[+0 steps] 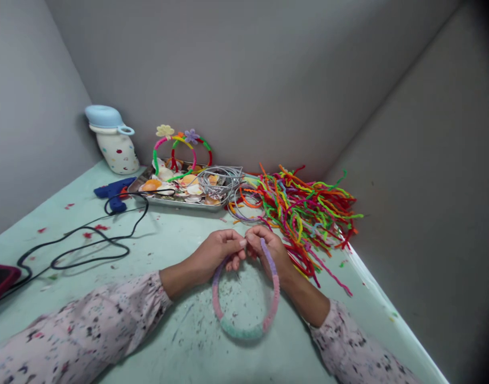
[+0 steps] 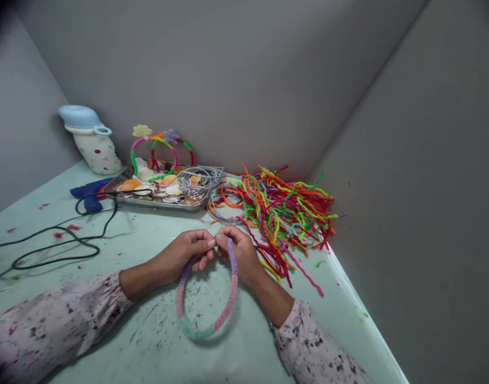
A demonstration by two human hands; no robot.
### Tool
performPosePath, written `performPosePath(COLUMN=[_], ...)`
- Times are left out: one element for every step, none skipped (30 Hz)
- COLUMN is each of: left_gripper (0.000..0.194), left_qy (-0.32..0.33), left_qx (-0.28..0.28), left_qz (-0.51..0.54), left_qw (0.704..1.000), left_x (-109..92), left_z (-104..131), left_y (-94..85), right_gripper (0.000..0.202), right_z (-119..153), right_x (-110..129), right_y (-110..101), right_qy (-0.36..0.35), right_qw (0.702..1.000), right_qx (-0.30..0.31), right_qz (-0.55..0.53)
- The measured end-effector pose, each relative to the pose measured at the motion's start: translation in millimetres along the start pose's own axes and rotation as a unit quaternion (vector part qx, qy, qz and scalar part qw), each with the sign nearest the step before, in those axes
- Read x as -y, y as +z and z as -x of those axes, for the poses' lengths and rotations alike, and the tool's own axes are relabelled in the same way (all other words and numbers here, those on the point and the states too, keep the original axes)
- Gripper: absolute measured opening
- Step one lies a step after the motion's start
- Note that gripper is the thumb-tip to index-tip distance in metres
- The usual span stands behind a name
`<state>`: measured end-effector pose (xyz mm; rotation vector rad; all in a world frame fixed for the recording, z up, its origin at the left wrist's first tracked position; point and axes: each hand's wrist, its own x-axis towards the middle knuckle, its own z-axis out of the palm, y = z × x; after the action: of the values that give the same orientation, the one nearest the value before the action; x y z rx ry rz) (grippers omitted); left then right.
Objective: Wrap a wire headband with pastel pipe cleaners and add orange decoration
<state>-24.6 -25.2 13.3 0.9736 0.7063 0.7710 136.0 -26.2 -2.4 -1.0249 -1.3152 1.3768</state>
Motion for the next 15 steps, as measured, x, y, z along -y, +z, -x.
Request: performPosePath(left_gripper=[0.020, 0.021, 0.022, 0.022, 0.023, 0.024, 0.025, 0.026, 0.027, 0.028, 0.029, 0.029, 0.029, 0.029, 0.029], left_qy=[0.003, 0.007, 0.014, 0.022, 0.028, 0.033, 0.035, 0.035, 0.034, 0.032, 0.032, 0.032, 0.033, 0.035, 0.038], left_qx=[0.003, 0.006, 0.007, 0.007, 0.006, 0.006, 0.005, 0.004, 0.003, 0.002, 0.000, -0.003, -0.005, -0.008, -0.011], left_qz=[0.001, 0.005, 0.013, 0.026, 0.042, 0.059, 0.077, 0.094, 0.107, 0.117, 0.124, 0.127, 0.129, 0.128, 0.127], left_qw=[1.000, 1.000, 1.000, 0.999, 0.999, 0.998, 0.996, 0.995, 0.994, 0.993, 0.992, 0.991, 0.991, 0.991, 0.991], left_x=[0, 0, 0, 0, -1, -1, -2, -2, -3, -3, -3, -3, -3, -2, -2], left_z=[0, 0, 0, 0, 0, 0, 0, 0, 0, 0, 0, 0, 0, 0, 0], left_y=[-0.2, -0.5, -0.7, -0.9, -1.0, -1.1, -1.2, -1.2, -1.4, -1.6, -1.8, -2.0, -2.2, -2.4, -2.4], right_gripper=[0.022, 0.022, 0.021, 0.021, 0.020, 0.019, 0.018, 0.018, 0.018, 0.018, 0.017, 0.017, 0.016, 0.016, 0.015], right_z=[0, -1, -2, -3, -5, -6, -8, -9, -10, -12, -13, -14, -15, -16, -17], right_x=[0, -1, -1, -1, -1, -1, 0, 1, 1, 2, 2, 2, 1, 0, 0], right_y=[0, -1, -1, -2, -2, -2, -2, -3, -3, -4, -5, -6, -8, -10, -12], right_qy=[0.004, 0.009, 0.012, 0.013, 0.010, 0.004, -0.003, -0.009, -0.016, -0.024, -0.033, -0.044, -0.057, -0.071, -0.085], right_qw=[1.000, 1.000, 0.999, 0.998, 0.996, 0.992, 0.988, 0.984, 0.980, 0.977, 0.974, 0.972, 0.969, 0.966, 0.962], right_qx=[-0.003, -0.008, -0.015, -0.027, -0.041, -0.059, -0.078, -0.096, -0.114, -0.129, -0.142, -0.153, -0.162, -0.172, -0.183], right_qz=[-0.003, -0.014, -0.032, -0.056, -0.083, -0.109, -0.132, -0.150, -0.163, -0.170, -0.174, -0.175, -0.177, -0.181, -0.186])
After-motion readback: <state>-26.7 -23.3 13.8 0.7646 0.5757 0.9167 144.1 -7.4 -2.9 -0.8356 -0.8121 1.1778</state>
